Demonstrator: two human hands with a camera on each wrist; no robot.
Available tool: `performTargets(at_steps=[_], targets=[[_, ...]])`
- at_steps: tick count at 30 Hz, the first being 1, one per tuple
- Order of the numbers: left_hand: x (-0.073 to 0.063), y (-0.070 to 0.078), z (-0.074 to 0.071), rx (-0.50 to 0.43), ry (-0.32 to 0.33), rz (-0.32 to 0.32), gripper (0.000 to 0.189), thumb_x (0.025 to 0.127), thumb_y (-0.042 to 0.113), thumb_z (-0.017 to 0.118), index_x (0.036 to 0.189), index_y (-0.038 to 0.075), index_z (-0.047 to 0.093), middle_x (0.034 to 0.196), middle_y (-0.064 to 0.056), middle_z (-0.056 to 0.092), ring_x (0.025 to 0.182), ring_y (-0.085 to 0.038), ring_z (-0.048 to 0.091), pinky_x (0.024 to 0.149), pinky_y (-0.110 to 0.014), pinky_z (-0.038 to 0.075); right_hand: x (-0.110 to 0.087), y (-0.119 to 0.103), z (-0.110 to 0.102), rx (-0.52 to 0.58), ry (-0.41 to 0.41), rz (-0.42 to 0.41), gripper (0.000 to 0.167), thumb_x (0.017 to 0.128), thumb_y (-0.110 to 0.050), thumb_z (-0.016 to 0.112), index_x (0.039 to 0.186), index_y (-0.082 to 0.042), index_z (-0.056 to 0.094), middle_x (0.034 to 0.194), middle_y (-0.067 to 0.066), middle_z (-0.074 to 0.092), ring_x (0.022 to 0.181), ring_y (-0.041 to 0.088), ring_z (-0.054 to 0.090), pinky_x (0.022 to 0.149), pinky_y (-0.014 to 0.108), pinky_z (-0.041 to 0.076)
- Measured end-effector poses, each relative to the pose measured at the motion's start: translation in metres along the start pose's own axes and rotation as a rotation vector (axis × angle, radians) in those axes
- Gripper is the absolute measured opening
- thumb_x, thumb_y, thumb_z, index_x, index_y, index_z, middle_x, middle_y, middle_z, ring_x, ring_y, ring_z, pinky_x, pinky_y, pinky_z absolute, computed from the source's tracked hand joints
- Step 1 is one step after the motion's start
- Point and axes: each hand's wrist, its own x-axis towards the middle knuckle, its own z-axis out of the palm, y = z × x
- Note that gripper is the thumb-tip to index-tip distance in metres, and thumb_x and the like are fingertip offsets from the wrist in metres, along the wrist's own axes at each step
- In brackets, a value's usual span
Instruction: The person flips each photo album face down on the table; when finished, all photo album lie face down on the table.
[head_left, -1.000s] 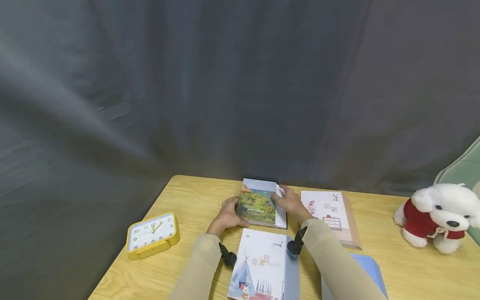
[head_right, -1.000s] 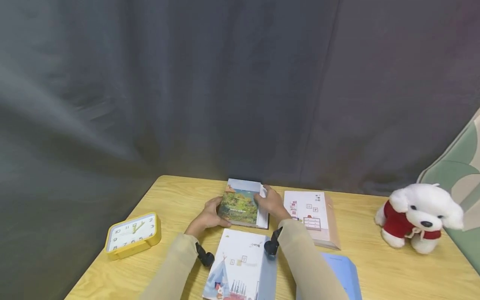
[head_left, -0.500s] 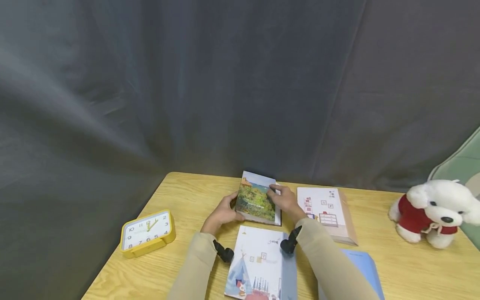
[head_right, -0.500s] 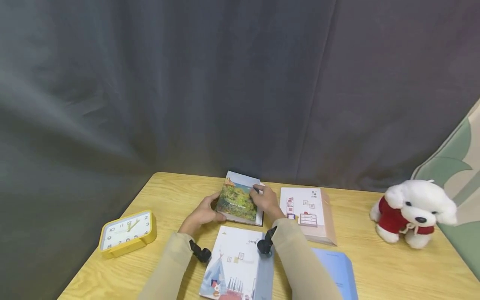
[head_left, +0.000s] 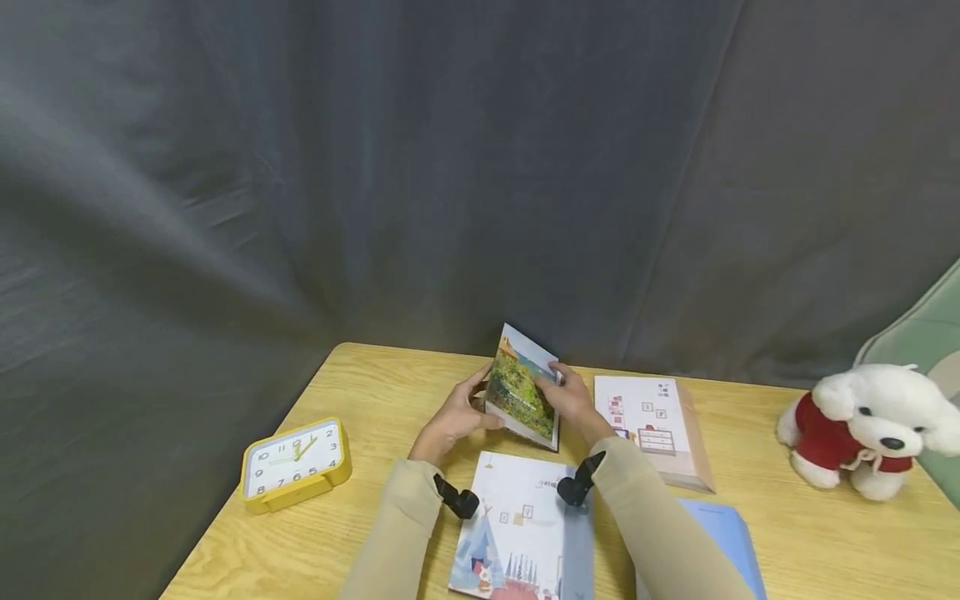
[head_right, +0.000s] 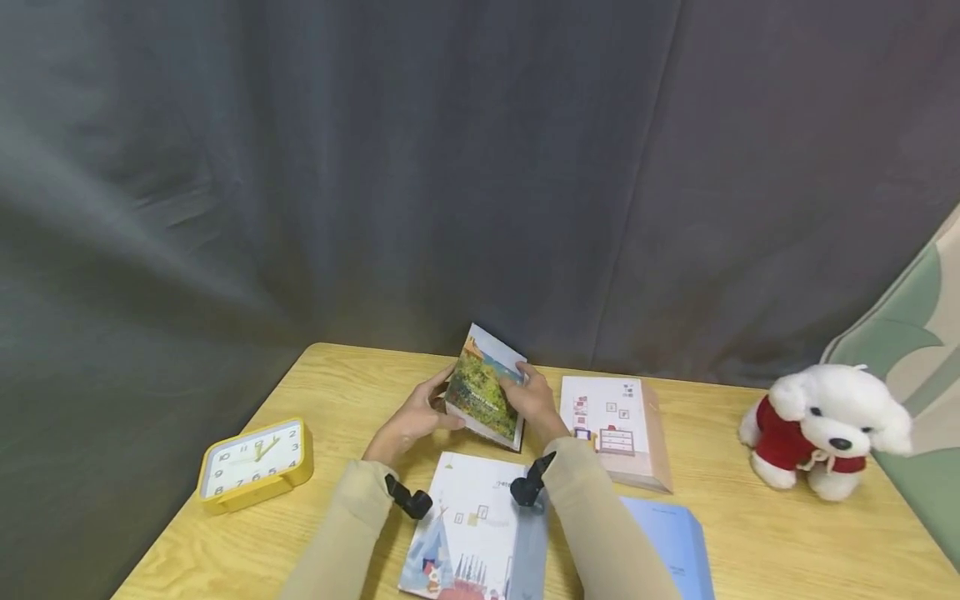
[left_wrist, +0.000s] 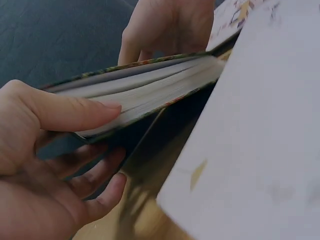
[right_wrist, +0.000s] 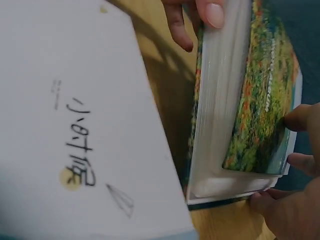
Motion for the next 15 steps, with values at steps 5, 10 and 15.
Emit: performTargets(at_steps=[5,10,15], targets=[[0.002,0.004,0.007,-0.057,0.028,0.027,0.094,0.075,-0.011,0.077,0.155,0.017,0.037,0.149,-0.017,0.044,0.129,-0.037,0.045,0.104,-0.048,0.042,0.003,-0.003,-0.006,0.231,-0.008,0.031,0.062,0.096,-0.021,0.054,0.152,-0.004,0.034,0.146,0.028,0.036,0.123,0.038,0.047,0.099,0.049,0.044],[0.005,0.003,0.015,-0.088,0.063,0.019,0.087,0.075,-0.009,0.080,0.151,0.011,0.043,0.147,-0.015,0.049,0.127,-0.037,0.048,0.106,-0.048,0.040,0.002,-0.007,-0.011,0.396,-0.048,0.045,0.060,0.097,-0.016,0.050,0.151,0.001,0.030,0.146,0.027,0.030,0.126,0.037,0.042,0.103,0.056,0.040],[0.008,0.005,0.026,-0.077,0.064,0.029,0.085,0.073,-0.010,0.080,0.149,0.009,0.045,0.146,-0.014,0.050,0.122,-0.033,0.053,0.104,-0.044,0.043,0.003,-0.004,-0.016,0.427,-0.068,0.044,0.062,0.096,-0.020,0.050,0.150,0.001,0.029,0.144,0.028,0.032,0.131,0.042,0.039,0.104,0.060,0.037]])
